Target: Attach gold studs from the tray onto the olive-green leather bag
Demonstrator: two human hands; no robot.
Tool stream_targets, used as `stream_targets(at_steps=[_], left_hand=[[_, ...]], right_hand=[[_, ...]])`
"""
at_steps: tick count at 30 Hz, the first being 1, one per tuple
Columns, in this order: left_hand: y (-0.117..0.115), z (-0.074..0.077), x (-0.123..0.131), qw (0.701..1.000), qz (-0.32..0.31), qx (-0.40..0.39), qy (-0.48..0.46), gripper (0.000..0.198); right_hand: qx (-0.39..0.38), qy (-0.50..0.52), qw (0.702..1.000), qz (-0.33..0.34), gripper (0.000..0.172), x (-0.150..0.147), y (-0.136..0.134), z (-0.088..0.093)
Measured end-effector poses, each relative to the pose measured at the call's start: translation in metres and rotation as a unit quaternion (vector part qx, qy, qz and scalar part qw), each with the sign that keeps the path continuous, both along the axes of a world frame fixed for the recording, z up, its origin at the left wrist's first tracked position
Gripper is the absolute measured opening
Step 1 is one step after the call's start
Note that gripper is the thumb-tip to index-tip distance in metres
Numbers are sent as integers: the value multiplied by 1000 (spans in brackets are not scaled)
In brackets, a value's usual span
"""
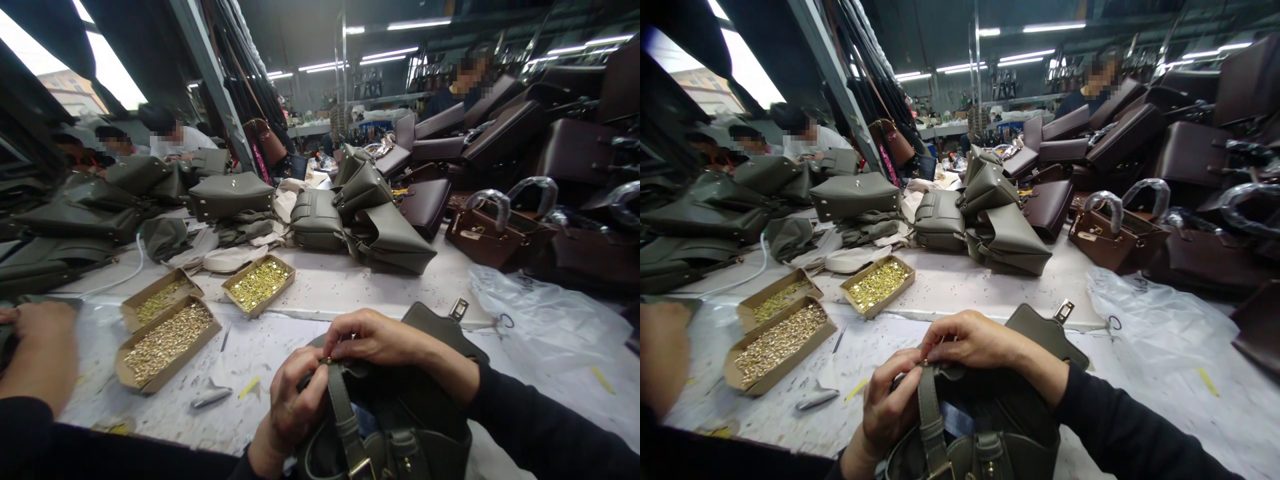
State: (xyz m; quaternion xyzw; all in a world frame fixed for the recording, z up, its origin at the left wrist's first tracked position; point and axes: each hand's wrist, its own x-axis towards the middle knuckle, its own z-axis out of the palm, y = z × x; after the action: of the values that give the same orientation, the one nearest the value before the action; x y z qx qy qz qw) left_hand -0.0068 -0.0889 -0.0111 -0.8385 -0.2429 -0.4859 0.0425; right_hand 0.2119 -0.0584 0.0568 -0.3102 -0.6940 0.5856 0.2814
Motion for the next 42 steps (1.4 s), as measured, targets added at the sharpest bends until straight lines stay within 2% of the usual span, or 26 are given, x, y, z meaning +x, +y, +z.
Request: stream_targets(at_steps=[2,5,10,14,17,22,25,30,32,38,42], left_hand=[[0,-3,-3,1000,-18,-5,-5,23],[1,-6,-5,999,-30,-8,-12,23],[0,-3,-1,1000,6,7,-3,22],[-1,0,0,1000,6,8,-10,22],[0,2,0,999,-20,2,-25,24],[1,6,0,1000,-16,5,-9,24],[1,7,0,1000,-27,7,-3,21],[1,7,1,999,-33,-4,-13,21],[1,7,1,999,-27,0,-19,22],[2,7,3,999,-29,9,-16,21],[2,5,2,999,-37,6,-13,24]], right_hand=[[-8,11,1000,6,23,1,2,-1],[18,-7,1000,12,23,0,4,0],[90,-81,993,5,13,-1,3,6],[103,-105,989,-13,10,-1,1,6],[95,-92,991,-19,14,-2,1,2],[117,-100,987,-45,27,-4,2,-4],[96,-92,990,-37,27,-4,2,-3],[-53,2,999,-1,36,-2,1,-3],[-76,44,996,20,39,-1,2,-5],[-67,54,996,20,32,1,6,-9],[15,-35,999,6,23,1,6,-5]])
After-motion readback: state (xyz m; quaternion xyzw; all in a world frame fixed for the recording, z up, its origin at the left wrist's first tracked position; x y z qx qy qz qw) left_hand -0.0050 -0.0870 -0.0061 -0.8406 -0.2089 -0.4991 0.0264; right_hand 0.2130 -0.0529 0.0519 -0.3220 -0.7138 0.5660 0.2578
